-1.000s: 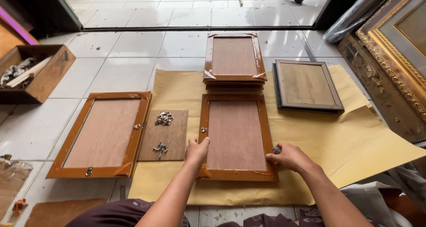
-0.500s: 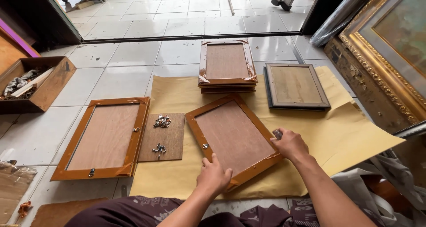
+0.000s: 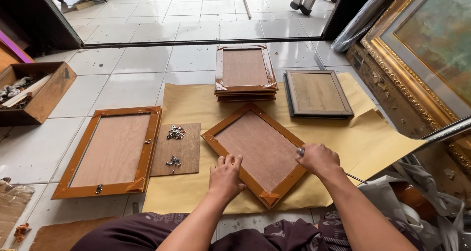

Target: Removing metal hardware from wooden frames using a screwdriver.

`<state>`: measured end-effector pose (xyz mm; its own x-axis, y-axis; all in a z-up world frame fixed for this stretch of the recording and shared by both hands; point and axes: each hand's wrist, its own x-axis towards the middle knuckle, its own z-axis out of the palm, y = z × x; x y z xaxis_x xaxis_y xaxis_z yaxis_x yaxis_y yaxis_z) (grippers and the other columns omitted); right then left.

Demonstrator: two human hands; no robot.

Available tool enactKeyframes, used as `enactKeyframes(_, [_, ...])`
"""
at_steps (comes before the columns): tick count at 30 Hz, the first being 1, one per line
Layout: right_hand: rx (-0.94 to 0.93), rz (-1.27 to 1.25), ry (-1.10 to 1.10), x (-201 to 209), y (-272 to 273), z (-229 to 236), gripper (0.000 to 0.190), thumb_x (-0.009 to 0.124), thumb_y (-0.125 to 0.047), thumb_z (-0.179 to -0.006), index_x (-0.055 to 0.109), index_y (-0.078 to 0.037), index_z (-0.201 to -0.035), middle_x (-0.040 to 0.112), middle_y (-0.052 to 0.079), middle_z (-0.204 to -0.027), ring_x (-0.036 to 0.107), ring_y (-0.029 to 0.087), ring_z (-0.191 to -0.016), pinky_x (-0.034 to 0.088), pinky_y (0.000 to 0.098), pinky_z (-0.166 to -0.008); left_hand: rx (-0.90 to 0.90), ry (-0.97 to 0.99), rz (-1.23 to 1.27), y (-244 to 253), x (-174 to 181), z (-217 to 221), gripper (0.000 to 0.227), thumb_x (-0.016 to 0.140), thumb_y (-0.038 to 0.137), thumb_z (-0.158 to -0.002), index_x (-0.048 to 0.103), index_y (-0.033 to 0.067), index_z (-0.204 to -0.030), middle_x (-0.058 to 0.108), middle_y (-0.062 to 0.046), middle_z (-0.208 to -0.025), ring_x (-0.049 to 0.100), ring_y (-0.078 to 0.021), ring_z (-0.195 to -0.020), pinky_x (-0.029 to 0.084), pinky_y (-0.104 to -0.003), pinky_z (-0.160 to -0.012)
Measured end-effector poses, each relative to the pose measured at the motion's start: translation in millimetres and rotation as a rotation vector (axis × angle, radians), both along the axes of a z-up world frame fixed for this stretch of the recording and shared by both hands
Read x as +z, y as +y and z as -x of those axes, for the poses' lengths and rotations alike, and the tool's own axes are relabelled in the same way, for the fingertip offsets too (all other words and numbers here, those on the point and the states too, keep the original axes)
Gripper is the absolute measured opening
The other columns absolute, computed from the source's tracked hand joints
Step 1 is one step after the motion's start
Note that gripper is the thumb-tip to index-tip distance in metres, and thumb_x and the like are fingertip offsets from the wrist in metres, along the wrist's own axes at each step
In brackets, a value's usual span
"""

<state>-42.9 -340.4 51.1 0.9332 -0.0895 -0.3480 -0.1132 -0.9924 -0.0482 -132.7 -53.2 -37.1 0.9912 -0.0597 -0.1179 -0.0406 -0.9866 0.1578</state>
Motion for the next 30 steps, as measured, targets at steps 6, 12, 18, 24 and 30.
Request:
enactKeyframes(6, [0.02, 0.029, 0.273, -1, 1, 0, 0.047, 0.071, -0.063, -0.098, 0.074, -0.025, -0.124, 0.083, 0.002, -0.128, 0.076, 0.024, -0.121, 0.057, 0.0428, -0.098, -0.072, 0.15, 0.023, 22, 0, -24, 0.119, 0.097, 0.054, -0.087, 0.024, 0.0256, -0.177, 0.022, -0.002, -0.187, 0.016, -0.0417, -0.171, 0.044, -0.068, -0.117])
enactKeyframes(12, [-0.076, -0.084, 0.199, -3, 0, -3, 0.06, 0.066, -0.064, -0.099, 0.073, -0.026, -0.144, 0.077, 0.009, -0.152, 0.066, 0.031, -0.152, 0.055, 0.0525, -0.12, -0.122, 0.115, -0.043, 18, 2, -30, 0.078, 0.088, 0.047, -0.095, 0.053, 0.0162, -0.157, 0.055, -0.007, -0.161, 0.036, -0.0365, -0.164, 0.043, -0.062, -0.122])
enactKeyframes(18, [-0.121, -0.168, -0.002, -52, -17, -40, 0.051, 0.063, -0.056, -0.102, 0.069, -0.037, -0.149, 0.085, 0.008, -0.136, 0.08, 0.033, -0.129, 0.066, 0.0507, -0.101, -0.358, -0.122, -0.051, -7, -43, -32, 0.049, 0.094, 0.033, -0.089, 0.073, 0.0168, -0.13, 0.069, -0.006, -0.122, 0.067, -0.0333, -0.12, 0.054, -0.048, -0.097])
enactKeyframes(24, [0.031, -0.193, -0.06, -46, 1, -35, 0.06, 0.061, -0.051, -0.102, 0.058, -0.039, -0.161, 0.081, 0.009, -0.14, 0.08, 0.034, -0.129, 0.067, 0.0535, -0.103, -0.417, -0.291, 0.036, -28, -42, -10, 0.032, 0.089, 0.03, -0.091, 0.073, 0.0202, -0.117, 0.065, -0.003, -0.106, 0.067, -0.0291, -0.1, 0.056, -0.042, -0.076])
enactKeyframes(30, [-0.075, -0.474, -0.301, -5, 28, -19, 0.042, 0.067, -0.051, -0.101, 0.074, -0.037, -0.141, 0.087, 0.015, -0.113, 0.084, 0.042, -0.109, 0.067, 0.0588, -0.091, -0.348, -0.369, 0.093, -34, -60, -15, 0.032, 0.088, 0.031, -0.089, 0.075, 0.0234, -0.118, 0.064, -0.001, -0.103, 0.065, -0.0277, -0.099, 0.055, -0.04, -0.073])
